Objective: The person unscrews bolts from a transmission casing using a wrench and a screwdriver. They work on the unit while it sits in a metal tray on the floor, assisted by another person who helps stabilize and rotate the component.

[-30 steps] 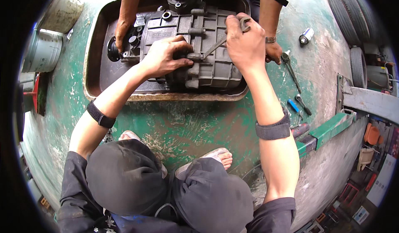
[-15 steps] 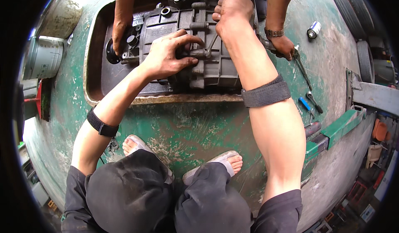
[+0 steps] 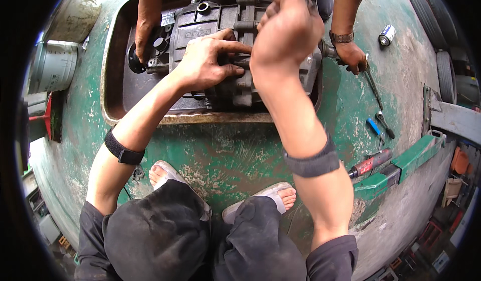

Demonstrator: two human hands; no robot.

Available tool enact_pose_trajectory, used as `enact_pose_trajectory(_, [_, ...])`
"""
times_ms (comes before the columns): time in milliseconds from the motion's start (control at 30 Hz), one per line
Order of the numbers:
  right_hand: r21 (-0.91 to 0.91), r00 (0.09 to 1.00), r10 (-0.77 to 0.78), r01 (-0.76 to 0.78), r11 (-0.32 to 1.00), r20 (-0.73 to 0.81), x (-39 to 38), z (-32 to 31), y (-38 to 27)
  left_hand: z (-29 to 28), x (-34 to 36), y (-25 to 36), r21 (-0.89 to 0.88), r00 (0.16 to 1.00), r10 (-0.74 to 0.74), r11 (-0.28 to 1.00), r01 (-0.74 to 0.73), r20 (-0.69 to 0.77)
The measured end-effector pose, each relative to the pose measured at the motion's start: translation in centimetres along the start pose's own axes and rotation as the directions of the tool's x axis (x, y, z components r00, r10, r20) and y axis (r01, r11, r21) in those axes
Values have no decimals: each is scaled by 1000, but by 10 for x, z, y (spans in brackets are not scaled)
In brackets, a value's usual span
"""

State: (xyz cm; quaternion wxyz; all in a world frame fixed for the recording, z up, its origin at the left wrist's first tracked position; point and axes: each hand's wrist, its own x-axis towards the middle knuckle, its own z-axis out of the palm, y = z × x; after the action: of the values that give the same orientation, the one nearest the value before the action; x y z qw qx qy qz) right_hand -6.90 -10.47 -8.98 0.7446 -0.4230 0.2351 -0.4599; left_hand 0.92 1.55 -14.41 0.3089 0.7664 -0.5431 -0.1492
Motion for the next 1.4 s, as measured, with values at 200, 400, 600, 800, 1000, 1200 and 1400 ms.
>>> enact_pose_trajectory(200, [-30,797,-417,477,879,436,-67,-62,10,3,-1,-8,-30,998,48,998,-49,-28])
enact_pose_trajectory(400, [-65,741,-483,574,817,466,-87,-83,13,5,-3,-7,-31,998,29,999,-31,-53])
enact_pose_trajectory(600, [24,1000,-8,9,1000,-8,-10,-64,-40,5,-3,-9,-67,999,12,998,-14,-35])
enact_pose_trajectory(800, [-170,928,352,-370,914,-126,41,-28,-15,5,-2,-8,-64,999,16,998,-19,-43])
enact_pose_trajectory(1000, [-249,935,337,-354,901,-112,69,1,14,4,-3,-7,-79,1000,14,997,-16,-19])
enact_pose_trajectory(1200, [-101,914,406,-403,909,2,65,-18,12,6,-1,-10,-28,996,58,998,-60,-69])
enact_pose_trajectory(1400, [-167,922,386,-386,907,-34,58,9,14,12,0,-5,56,993,58,997,-52,-100])
